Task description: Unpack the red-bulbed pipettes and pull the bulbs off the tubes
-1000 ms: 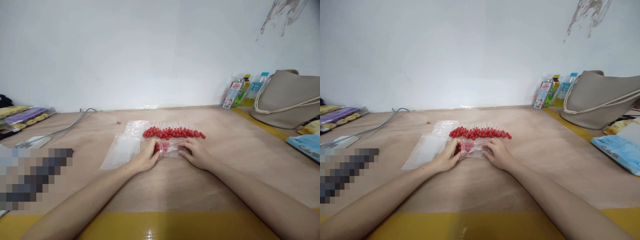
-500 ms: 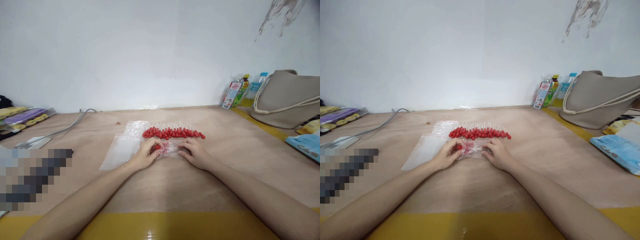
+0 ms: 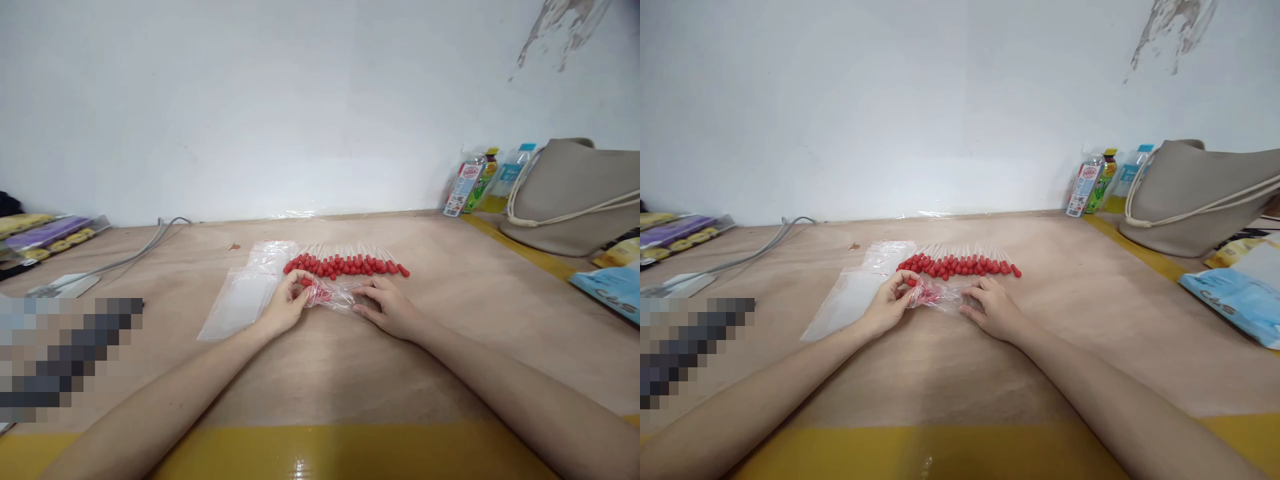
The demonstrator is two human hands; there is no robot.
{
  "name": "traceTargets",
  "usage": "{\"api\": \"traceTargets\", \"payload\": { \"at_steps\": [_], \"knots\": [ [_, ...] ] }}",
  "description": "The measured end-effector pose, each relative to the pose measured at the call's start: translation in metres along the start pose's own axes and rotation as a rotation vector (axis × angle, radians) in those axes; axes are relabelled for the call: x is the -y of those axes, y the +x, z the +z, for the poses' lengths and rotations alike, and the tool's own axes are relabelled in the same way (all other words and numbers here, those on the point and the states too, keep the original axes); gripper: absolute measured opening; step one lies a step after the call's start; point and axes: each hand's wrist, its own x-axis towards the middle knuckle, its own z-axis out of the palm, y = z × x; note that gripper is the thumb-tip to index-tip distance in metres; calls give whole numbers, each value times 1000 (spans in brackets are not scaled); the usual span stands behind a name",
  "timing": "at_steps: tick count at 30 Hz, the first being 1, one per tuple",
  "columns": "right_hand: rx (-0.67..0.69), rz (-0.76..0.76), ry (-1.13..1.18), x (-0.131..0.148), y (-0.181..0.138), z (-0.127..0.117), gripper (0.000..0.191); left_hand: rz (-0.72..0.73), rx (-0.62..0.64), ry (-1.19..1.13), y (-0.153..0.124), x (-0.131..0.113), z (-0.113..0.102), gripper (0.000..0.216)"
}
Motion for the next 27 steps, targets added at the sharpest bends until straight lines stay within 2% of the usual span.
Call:
{"api": "traceTargets", "payload": {
  "at_steps": [3, 7, 13, 17, 23, 27],
  "knots": [
    [2, 2, -1, 1, 0, 0, 27, 50, 29, 71, -1, 0, -1, 14],
    [-7, -2, -14, 0, -1, -1, 24, 93, 131, 202, -7, -6, -4, 18],
    [-39, 13, -15, -2, -1, -1, 31, 20, 360, 7, -14, -15, -2, 33],
    [28, 23, 24, -6, 1, -6, 36, 22, 324, 21, -12, -14, -2, 36],
    [144, 21, 83, -17, 4, -15, 43, -39, 293, -155, -3, -8, -6, 32],
    [181, 43, 124, -20, 5, -19, 45, -81, 206, -125, 0, -9, -8, 25]
  ]
}}
